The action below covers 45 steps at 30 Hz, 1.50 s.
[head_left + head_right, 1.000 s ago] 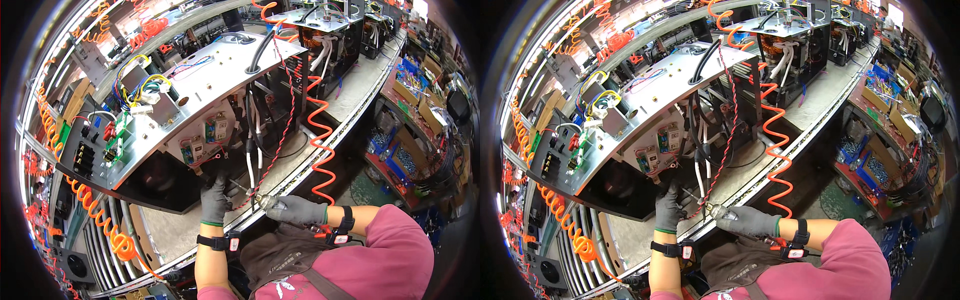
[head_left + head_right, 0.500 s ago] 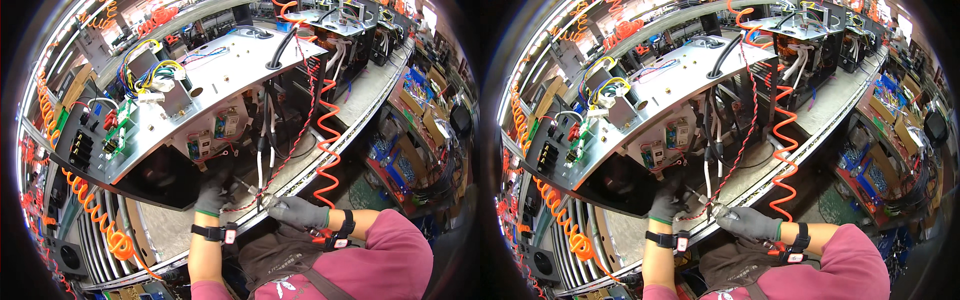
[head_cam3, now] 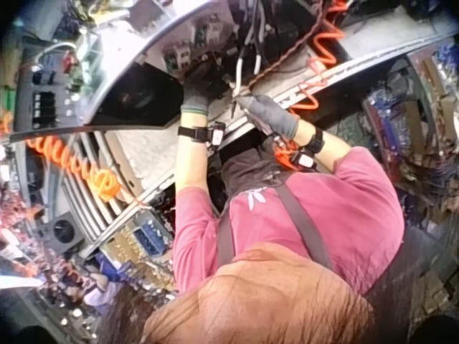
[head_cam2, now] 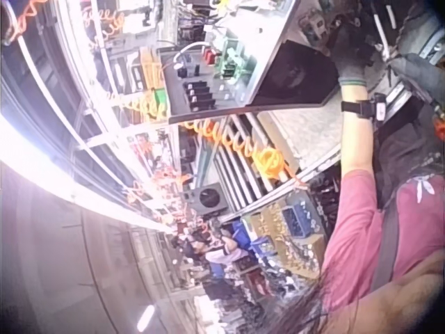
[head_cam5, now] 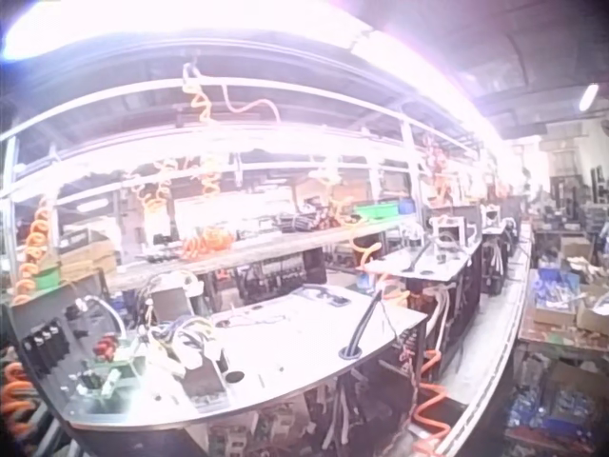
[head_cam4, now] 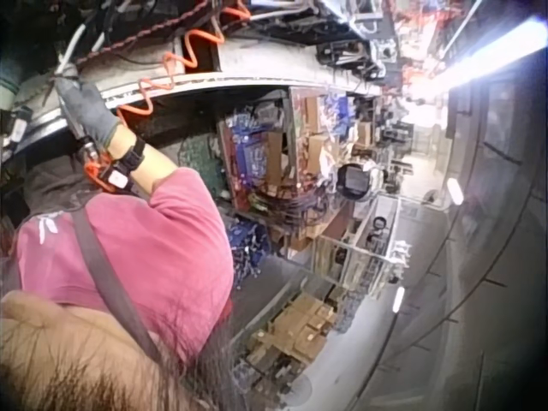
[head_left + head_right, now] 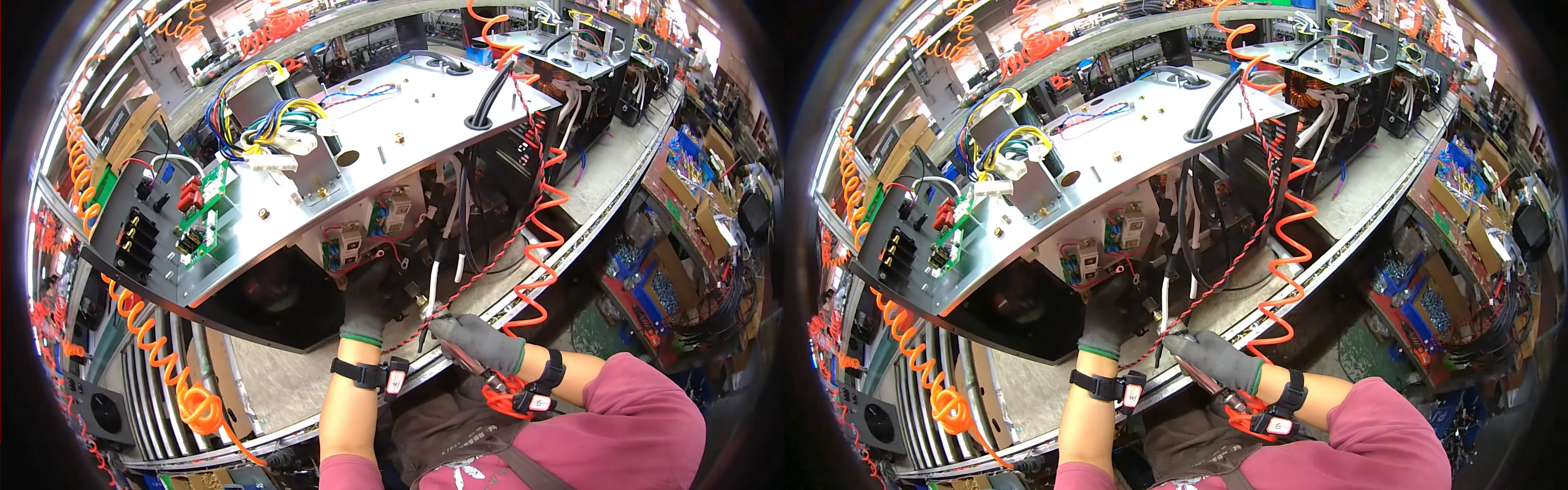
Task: Assembling wiring harnesses and internal electronic components inside a metal chassis on a factory conveyor line.
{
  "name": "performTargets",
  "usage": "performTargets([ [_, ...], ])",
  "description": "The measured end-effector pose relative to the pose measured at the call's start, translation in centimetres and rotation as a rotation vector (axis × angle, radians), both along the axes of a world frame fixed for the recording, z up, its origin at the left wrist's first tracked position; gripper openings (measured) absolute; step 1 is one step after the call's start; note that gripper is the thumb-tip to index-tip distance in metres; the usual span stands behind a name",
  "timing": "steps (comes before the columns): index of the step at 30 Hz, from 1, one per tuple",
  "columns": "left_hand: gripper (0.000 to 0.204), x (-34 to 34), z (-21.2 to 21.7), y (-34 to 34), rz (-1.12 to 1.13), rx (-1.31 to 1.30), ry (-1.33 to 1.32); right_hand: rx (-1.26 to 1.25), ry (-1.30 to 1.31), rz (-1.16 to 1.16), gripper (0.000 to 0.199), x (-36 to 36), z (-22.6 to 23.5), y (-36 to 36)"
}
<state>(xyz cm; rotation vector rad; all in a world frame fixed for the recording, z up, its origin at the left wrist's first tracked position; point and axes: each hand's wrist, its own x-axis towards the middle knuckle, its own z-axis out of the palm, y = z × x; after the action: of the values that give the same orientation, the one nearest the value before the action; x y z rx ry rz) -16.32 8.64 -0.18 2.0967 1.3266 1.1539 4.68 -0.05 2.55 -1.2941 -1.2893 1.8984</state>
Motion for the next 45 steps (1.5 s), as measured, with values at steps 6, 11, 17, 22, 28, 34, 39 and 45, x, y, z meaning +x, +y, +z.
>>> performTargets([
  [6,0.037,-0.2,-1.6,0.7,0.031,-0.302,-0.294,-0.037,0.051,-0.008,0.05,0.1,-1.2,0.1],
  [11,0.03,0.5,-2.2,1.1,0.079,-0.181,-0.166,-0.021,0.117,0.01,0.049,0.2,-1.5,0.1],
  [17,0.023,0.2,-0.7,0.7,0.085,0.027,0.154,-0.291,0.249,-0.063,0.046,0.1,-0.2,-0.4],
  [22,0.035,-1.0,0.5,-2.3,0.224,0.069,0.398,-0.385,0.549,-0.055,0.037,-0.7,0.1,-1.5],
  [28,0.044,-3.4,-0.2,-7.3,0.339,-0.122,0.281,-0.45,0.577,-0.077,0.033,-1.6,0.8,-1.5],
  [34,0.055,-3.7,0.1,-6.8,0.271,-0.095,0.213,-0.5,0.502,-0.077,0.029,-2.4,2.0,-1.4],
  [39,0.048,-3.2,0.1,-7.0,0.273,-0.079,0.202,-0.448,0.414,-0.071,0.036,-3.0,2.4,-1.5],
  [45,0.046,-3.4,0.4,-7.0,0.258,-0.187,0.211,-0.443,0.353,-0.071,0.033,-3.1,2.9,-1.6],
])
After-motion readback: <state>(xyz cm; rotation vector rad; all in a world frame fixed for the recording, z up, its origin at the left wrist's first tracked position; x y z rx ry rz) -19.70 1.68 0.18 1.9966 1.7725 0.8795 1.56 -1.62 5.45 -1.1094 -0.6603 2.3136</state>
